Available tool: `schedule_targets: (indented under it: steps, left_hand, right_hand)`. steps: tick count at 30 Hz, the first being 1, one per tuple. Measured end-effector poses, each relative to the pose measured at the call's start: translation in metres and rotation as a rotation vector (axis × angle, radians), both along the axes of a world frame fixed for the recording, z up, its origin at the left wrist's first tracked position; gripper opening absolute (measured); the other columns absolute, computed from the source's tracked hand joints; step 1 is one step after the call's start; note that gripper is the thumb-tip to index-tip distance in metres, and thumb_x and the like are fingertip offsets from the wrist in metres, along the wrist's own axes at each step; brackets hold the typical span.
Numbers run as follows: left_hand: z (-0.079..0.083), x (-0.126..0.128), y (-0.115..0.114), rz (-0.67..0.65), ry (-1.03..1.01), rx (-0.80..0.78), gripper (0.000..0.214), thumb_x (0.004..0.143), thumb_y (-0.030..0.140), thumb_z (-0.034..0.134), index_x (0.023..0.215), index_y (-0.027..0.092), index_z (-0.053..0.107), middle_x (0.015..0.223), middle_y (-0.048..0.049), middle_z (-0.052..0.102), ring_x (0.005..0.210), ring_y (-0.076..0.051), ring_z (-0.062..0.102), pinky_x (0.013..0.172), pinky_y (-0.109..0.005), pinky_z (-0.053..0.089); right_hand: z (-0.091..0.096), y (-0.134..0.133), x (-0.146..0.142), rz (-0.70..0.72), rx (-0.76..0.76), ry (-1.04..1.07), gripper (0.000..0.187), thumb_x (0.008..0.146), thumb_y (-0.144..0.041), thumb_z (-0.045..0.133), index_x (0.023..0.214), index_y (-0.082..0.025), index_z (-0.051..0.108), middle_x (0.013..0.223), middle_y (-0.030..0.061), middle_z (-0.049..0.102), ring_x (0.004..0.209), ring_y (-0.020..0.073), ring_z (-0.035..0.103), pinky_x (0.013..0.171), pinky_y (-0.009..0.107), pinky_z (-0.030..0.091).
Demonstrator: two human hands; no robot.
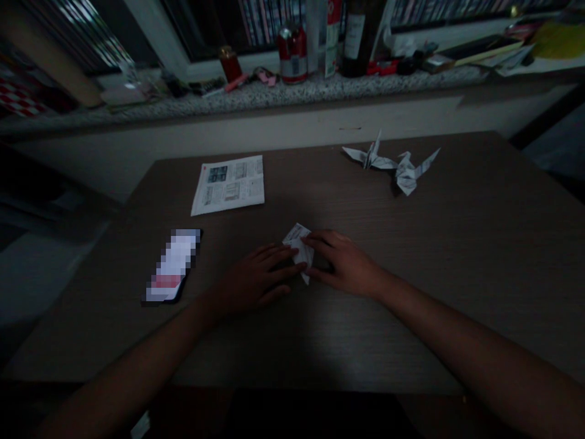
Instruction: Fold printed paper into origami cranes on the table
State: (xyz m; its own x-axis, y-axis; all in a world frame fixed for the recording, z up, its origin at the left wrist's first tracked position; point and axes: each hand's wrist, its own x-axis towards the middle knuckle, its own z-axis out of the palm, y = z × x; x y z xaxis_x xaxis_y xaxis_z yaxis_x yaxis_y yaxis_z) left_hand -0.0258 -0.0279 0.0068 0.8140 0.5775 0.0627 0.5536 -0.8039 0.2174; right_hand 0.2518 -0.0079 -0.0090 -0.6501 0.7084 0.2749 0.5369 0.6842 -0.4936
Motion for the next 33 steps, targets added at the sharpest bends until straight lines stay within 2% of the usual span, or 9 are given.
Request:
schedule_targets:
  steps: [3, 5, 13, 18, 21, 24, 28, 33]
  left_hand:
    - [-0.0006, 0.0, -0.0021, 0.01, -0.003, -0.002, 0.053, 0.108, 0.051, 0.042, 0.159, 0.036, 0.038, 0.164, -0.007, 0.04, 0.154, -0.029, 0.034, 0.124, -0.052, 0.03]
    - [0.0002, 0.0, -0.0033, 0.009, 0.003, -0.005, 0.054, 0.108, 0.05, 0.041, 0.16, 0.036, 0.036, 0.165, -0.0066, 0.039, 0.154, -0.028, 0.033, 0.125, -0.052, 0.029]
    - [0.0008, -0.0018, -0.0043, -0.012, 0.002, -0.007, 0.054, 0.107, 0.05, 0.045, 0.159, 0.036, 0.037, 0.166, -0.0077, 0.037, 0.154, -0.03, 0.033, 0.125, -0.054, 0.028]
    - [0.0001, -0.0034, -0.0048, -0.003, 0.009, -0.013, 0.054, 0.107, 0.051, 0.045, 0.159, 0.038, 0.036, 0.167, -0.0065, 0.035, 0.155, -0.029, 0.032, 0.126, -0.054, 0.026]
    - [0.0013, -0.005, -0.0021, -0.017, 0.005, -0.057, 0.057, 0.107, 0.052, 0.043, 0.161, 0.034, 0.033, 0.167, -0.0059, 0.035, 0.155, -0.027, 0.032, 0.127, -0.053, 0.025]
    - [0.0017, -0.0071, 0.0016, -0.048, 0.002, -0.094, 0.058, 0.107, 0.052, 0.043, 0.159, 0.027, 0.038, 0.167, -0.008, 0.036, 0.155, -0.026, 0.033, 0.128, -0.051, 0.025]
    - [0.0006, -0.0088, 0.0029, -0.06, -0.016, -0.096, 0.054, 0.107, 0.05, 0.045, 0.156, 0.027, 0.043, 0.167, -0.0092, 0.034, 0.155, -0.028, 0.031, 0.128, -0.051, 0.025]
    - [-0.0006, -0.0089, 0.0015, -0.063, -0.027, -0.093, 0.055, 0.107, 0.049, 0.046, 0.158, 0.03, 0.039, 0.168, -0.0074, 0.033, 0.156, -0.027, 0.031, 0.129, -0.052, 0.024]
  right_hand:
    - [0.0004, 0.0006, 0.0005, -0.012, -0.03, 0.047, 0.048, 0.101, -0.037, 0.059, 0.147, -0.026, 0.054, 0.141, 0.0149, 0.06, 0.131, 0.0318, 0.058, 0.107, 0.056, 0.051]
    - [-0.0005, 0.0003, 0.0004, -0.009, -0.022, 0.039, 0.045, 0.1, -0.036, 0.06, 0.144, -0.025, 0.057, 0.141, 0.0154, 0.06, 0.131, 0.032, 0.058, 0.107, 0.055, 0.051]
    - [-0.0016, -0.0038, -0.0015, -0.029, 0.009, 0.014, 0.051, 0.097, -0.04, 0.065, 0.145, -0.024, 0.057, 0.143, 0.0164, 0.058, 0.133, 0.0334, 0.057, 0.107, 0.056, 0.051]
    - [0.0002, -0.0062, -0.0004, -0.033, 0.006, -0.024, 0.061, 0.092, -0.039, 0.072, 0.147, -0.022, 0.054, 0.147, 0.0177, 0.055, 0.135, 0.0348, 0.055, 0.108, 0.056, 0.05]
    - [-0.0004, -0.0055, 0.0003, -0.019, 0.001, -0.028, 0.064, 0.091, -0.04, 0.073, 0.148, -0.021, 0.052, 0.148, 0.0178, 0.055, 0.135, 0.0347, 0.054, 0.109, 0.057, 0.05]
    - [-0.0007, -0.0039, 0.0005, -0.015, 0.009, -0.022, 0.061, 0.091, -0.041, 0.073, 0.145, -0.019, 0.055, 0.145, 0.0183, 0.058, 0.133, 0.0346, 0.056, 0.108, 0.056, 0.051]
    - [-0.0007, -0.0039, 0.0013, 0.011, 0.05, -0.029, 0.049, 0.093, -0.041, 0.071, 0.136, -0.019, 0.063, 0.14, 0.0173, 0.062, 0.127, 0.0338, 0.061, 0.103, 0.054, 0.054]
    - [-0.0002, -0.009, 0.0011, 0.028, 0.1, -0.094, 0.052, 0.098, -0.04, 0.064, 0.145, -0.02, 0.057, 0.147, 0.0181, 0.058, 0.131, 0.0367, 0.057, 0.104, 0.058, 0.052]
